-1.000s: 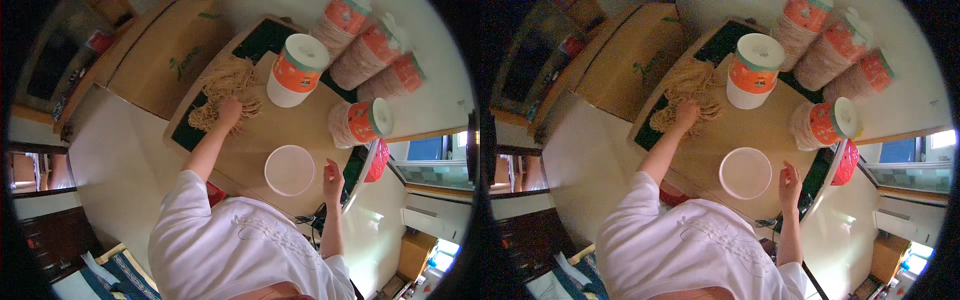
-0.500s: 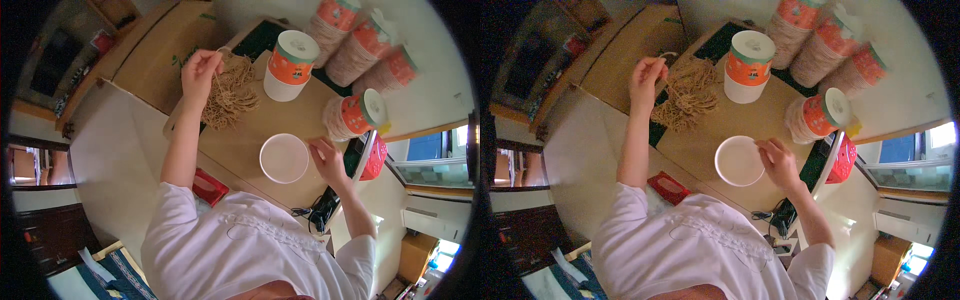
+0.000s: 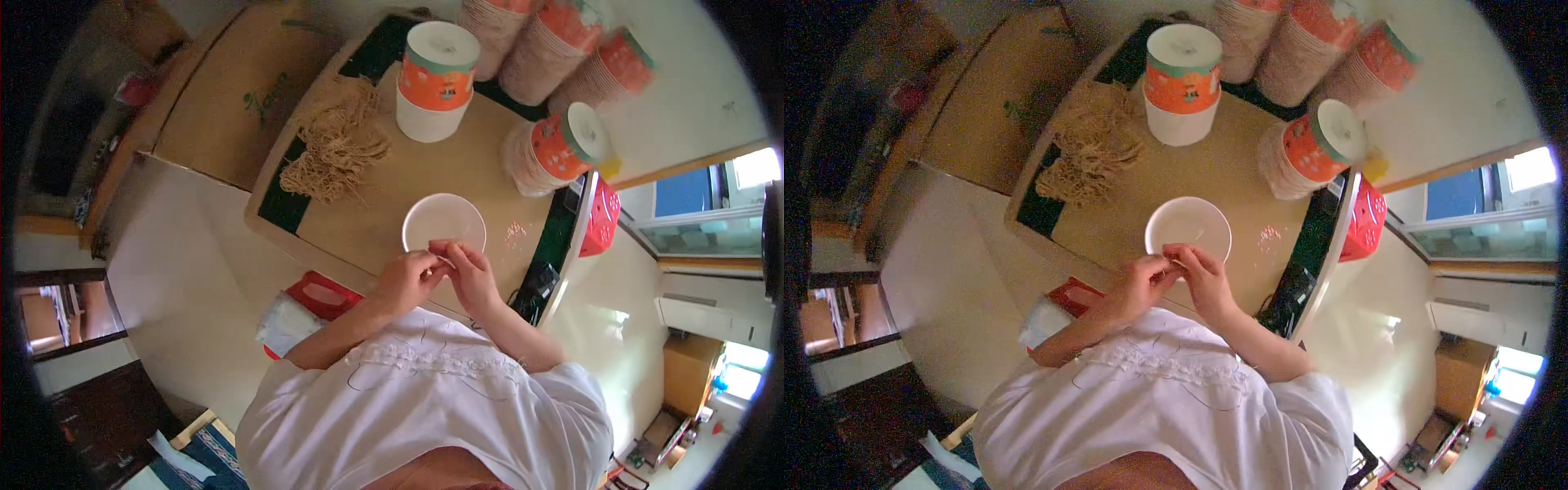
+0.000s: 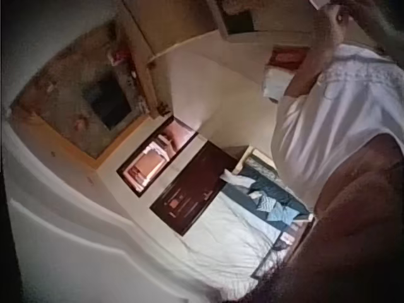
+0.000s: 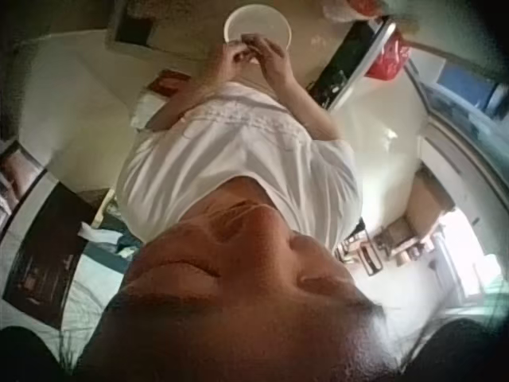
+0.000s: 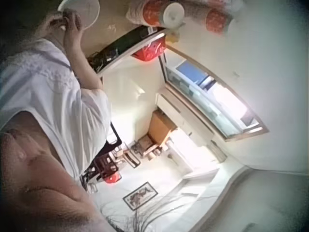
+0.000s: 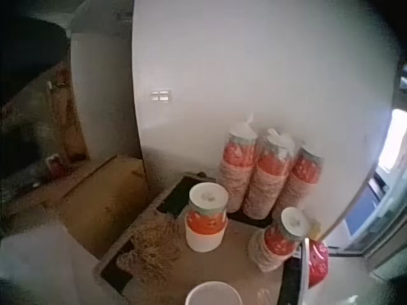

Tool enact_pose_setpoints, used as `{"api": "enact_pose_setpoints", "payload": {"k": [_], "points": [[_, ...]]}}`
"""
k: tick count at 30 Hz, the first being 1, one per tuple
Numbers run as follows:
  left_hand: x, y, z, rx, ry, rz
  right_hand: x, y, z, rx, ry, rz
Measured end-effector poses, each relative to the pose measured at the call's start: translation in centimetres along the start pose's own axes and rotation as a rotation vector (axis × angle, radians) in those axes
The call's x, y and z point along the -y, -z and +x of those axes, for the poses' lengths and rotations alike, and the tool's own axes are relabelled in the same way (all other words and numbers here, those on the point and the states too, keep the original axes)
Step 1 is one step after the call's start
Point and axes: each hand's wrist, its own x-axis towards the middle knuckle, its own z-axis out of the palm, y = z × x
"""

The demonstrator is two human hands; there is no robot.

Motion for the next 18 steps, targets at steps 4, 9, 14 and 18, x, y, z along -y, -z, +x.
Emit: {"api": "enact_pose_setpoints", "payload": {"k": [4, 9, 14, 18], "points": [[4.7, -2.3, -2.6, -0.044, -0.105, -0.047, 1.1, 1.4, -2.3, -0.077, -0.019, 0.042], [3.4, -1.4, -2.0, 0.035, 0.146, -0.131, 0.9, 2.1, -5.3, -0.05, -0.096, -0.536], [5.6, -4.3, -0.9, 0.132, -0.247, 0.514, 0.3, 4.9, -7.7, -0.039, -0.02, -1.252], [10.3, -5.4, -1.1, 0.268, -0.38, 0.642, 1.5, 8.5, -9.5, 0.111, -0.227, -1.455]]}}
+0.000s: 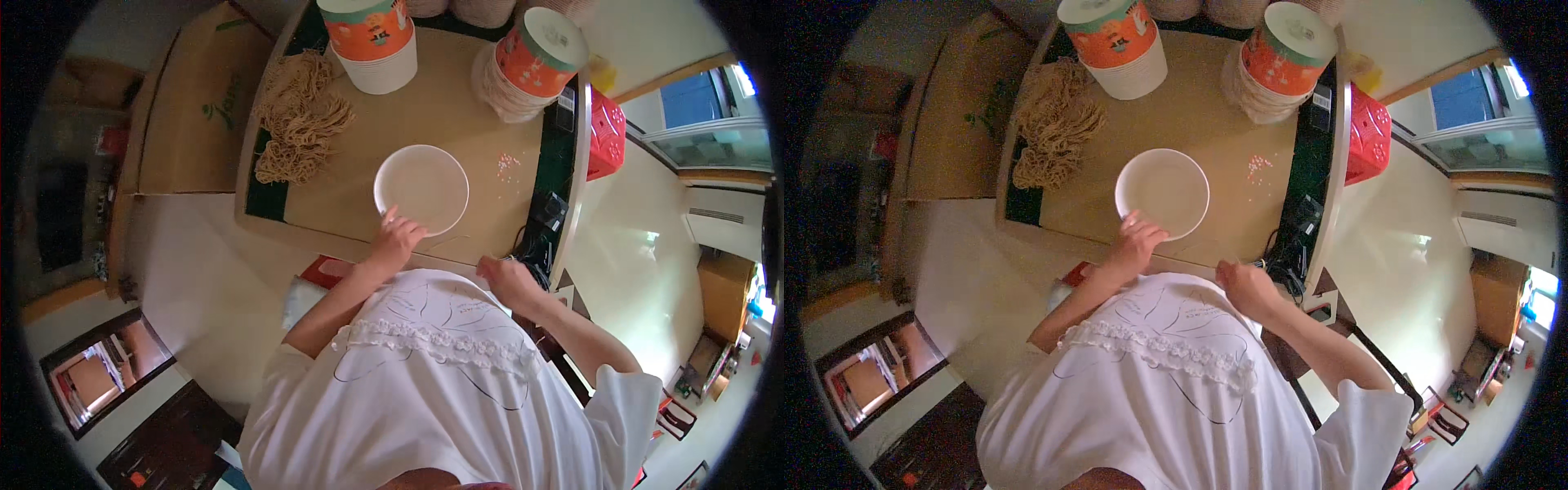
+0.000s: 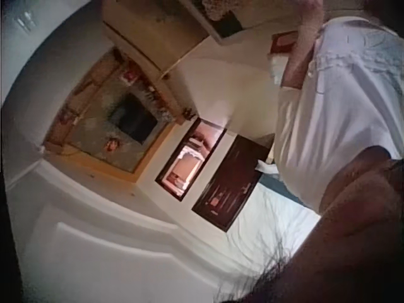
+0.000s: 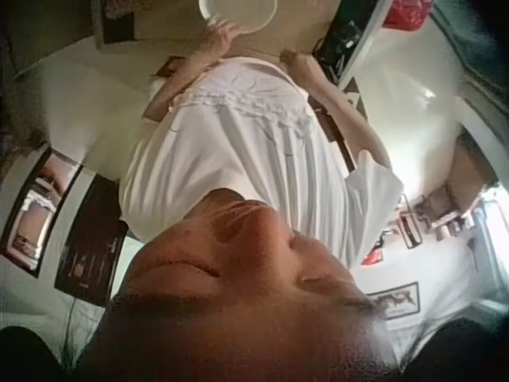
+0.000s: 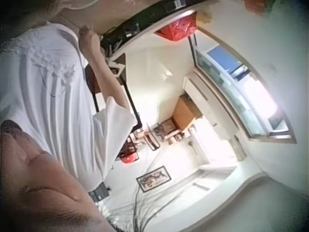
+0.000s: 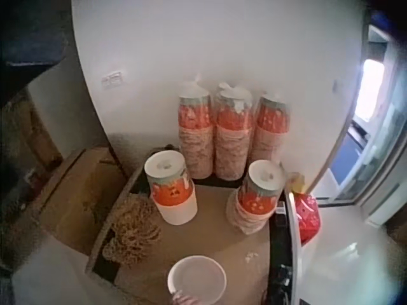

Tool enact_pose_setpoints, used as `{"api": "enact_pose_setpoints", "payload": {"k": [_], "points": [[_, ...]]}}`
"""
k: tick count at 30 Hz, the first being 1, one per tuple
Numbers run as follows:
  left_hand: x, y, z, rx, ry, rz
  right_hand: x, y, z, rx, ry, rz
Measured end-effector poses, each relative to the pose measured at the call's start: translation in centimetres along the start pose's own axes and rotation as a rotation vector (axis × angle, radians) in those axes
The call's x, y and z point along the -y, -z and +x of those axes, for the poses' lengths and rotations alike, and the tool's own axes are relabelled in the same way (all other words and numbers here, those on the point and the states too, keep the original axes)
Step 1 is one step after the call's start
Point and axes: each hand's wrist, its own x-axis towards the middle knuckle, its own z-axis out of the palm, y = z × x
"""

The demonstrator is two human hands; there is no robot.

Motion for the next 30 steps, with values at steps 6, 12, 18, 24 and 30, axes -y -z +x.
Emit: {"api": "enact_pose_setpoints", "payload": {"k": [6, 12, 18, 24, 30], "points": [[1.2, 3.6, -1.0, 0.251, -0.008, 0.046, 2.0, 3.0, 2.3, -0.086, 0.18, 0.394], [-4.5, 7.6, 3.4, 0.026, 0.143, -0.458, 1.5, 2.9, 3.6, -0.04, 0.183, 0.476], [-5.9, 5.7, 6.0, -0.093, 0.13, -0.616, 1.5, 2.6, 5.1, -0.127, 0.316, 0.468], [-4.0, 4.4, 6.3, -0.111, 0.056, -0.652, 0.6, 2.8, 6.2, -0.113, 0.307, 0.333], [-3.0, 3.5, 7.5, -0.109, 0.228, -0.833, 0.1, 3.4, 7.5, -0.232, 0.406, 0.289]]}}
